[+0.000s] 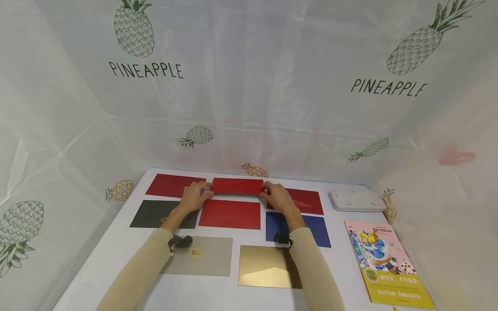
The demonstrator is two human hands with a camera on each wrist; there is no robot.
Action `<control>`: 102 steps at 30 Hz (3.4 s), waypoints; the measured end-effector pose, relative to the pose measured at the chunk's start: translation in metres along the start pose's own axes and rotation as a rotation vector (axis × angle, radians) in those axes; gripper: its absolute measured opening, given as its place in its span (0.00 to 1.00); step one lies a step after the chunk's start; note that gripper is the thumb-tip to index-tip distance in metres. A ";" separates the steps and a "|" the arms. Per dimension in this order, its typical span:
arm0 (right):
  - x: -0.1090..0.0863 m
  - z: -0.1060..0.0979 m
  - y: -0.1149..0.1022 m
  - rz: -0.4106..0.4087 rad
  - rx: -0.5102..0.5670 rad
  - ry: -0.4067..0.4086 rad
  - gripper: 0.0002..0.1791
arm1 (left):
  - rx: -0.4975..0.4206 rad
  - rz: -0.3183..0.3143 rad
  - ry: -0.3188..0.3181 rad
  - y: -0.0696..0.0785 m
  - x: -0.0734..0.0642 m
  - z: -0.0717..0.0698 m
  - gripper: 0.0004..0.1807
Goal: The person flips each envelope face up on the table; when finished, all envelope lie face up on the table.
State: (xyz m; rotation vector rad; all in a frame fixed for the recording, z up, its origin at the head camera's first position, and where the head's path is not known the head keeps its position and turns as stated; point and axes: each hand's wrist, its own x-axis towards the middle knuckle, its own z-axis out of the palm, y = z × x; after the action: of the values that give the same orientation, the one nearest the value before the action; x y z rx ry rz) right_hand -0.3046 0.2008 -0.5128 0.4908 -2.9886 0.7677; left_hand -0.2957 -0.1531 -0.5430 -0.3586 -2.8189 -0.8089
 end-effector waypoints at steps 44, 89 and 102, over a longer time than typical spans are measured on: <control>0.009 0.005 -0.002 -0.063 0.144 0.145 0.34 | -0.220 0.004 0.160 0.016 0.007 0.004 0.29; 0.016 0.020 0.000 0.030 -0.077 -0.010 0.30 | 0.005 -0.100 0.076 0.008 0.007 0.020 0.26; 0.016 0.024 0.003 0.018 -0.139 -0.012 0.23 | 0.022 -0.099 0.070 0.011 0.005 0.020 0.23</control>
State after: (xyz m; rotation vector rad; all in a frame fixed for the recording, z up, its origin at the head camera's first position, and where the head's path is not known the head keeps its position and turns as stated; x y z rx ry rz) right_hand -0.3195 0.1873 -0.5340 0.4649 -3.0339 0.5539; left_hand -0.3001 -0.1321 -0.5531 -0.1846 -2.7968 -0.7929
